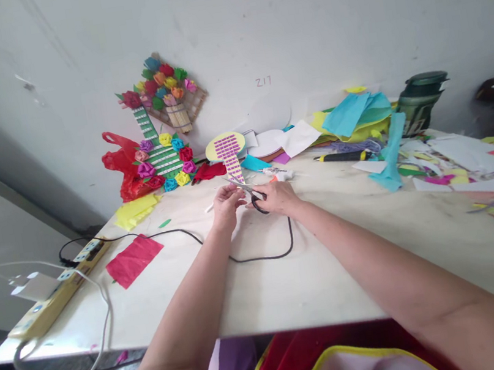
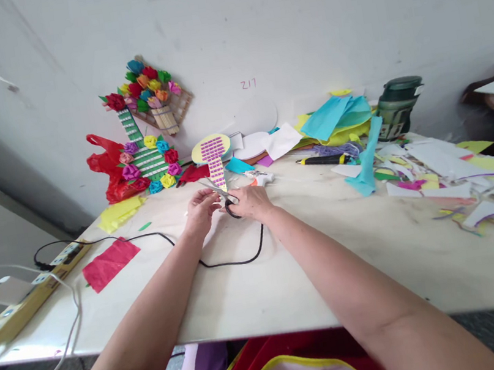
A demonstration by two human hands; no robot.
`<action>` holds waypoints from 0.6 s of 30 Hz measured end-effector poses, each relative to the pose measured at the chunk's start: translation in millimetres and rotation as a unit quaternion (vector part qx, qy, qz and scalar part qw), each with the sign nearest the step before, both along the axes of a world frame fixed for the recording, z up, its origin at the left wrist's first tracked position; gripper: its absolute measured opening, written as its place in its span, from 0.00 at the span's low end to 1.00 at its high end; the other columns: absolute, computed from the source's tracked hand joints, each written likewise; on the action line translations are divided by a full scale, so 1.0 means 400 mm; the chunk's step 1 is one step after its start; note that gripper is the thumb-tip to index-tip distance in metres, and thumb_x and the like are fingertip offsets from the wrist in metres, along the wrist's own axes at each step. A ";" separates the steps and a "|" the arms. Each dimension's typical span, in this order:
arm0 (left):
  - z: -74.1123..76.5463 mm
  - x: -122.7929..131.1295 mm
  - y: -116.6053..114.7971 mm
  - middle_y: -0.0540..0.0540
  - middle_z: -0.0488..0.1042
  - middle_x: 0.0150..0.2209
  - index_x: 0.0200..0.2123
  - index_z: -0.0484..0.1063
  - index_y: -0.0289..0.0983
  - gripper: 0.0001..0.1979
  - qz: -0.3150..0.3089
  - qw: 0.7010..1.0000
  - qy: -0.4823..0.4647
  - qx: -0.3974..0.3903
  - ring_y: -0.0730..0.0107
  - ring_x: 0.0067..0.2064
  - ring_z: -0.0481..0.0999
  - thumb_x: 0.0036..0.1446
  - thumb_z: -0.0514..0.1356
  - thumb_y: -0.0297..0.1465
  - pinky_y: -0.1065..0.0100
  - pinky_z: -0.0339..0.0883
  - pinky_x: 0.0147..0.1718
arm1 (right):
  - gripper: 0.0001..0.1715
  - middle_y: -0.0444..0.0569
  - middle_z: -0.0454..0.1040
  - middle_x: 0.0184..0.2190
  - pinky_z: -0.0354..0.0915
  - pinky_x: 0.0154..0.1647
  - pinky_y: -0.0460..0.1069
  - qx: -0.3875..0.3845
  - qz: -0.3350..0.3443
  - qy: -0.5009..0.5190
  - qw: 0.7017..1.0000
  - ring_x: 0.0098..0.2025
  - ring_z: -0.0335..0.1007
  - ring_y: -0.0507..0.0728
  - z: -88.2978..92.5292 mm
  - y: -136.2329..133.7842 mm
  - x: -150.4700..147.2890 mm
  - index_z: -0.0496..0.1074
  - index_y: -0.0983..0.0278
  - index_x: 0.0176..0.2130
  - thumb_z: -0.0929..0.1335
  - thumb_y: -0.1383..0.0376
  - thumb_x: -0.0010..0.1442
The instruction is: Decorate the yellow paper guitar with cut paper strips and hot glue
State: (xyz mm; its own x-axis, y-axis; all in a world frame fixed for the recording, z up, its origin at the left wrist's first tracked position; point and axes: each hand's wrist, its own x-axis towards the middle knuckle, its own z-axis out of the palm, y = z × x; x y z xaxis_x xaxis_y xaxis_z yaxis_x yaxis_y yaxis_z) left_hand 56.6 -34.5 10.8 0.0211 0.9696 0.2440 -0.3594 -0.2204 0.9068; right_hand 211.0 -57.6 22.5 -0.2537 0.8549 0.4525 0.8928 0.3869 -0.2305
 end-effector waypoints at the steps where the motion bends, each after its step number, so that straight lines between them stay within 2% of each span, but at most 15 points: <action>1: 0.001 0.001 -0.001 0.52 0.71 0.23 0.30 0.66 0.35 0.17 0.002 1.000 0.005 -0.001 0.75 0.24 0.71 0.35 0.68 0.29 0.72 0.64 0.22 | 0.21 0.45 0.76 0.32 0.54 0.30 0.46 -0.002 -0.001 -0.001 1.000 0.35 0.70 0.55 0.001 0.000 0.000 0.73 0.56 0.41 0.63 0.49 0.52; 18: 0.005 0.006 -0.005 0.53 0.70 0.22 0.29 0.65 0.35 0.17 0.027 0.999 0.026 -0.014 0.75 0.23 0.70 0.34 0.67 0.30 0.70 0.65 0.24 | 0.21 0.46 0.76 0.30 0.52 0.29 0.46 0.000 -0.001 -0.007 1.000 0.33 0.69 0.55 0.002 0.001 -0.002 0.73 0.58 0.38 0.62 0.49 0.53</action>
State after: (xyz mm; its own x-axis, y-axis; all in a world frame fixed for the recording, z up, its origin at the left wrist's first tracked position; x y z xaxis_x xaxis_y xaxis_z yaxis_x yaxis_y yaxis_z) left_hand 59.0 -36.7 12.7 -0.0200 0.9760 0.2170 -0.3002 -0.2129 0.9298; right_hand 210.4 -57.2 23.2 -0.2586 0.8548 0.4499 0.8963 0.3861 -0.2183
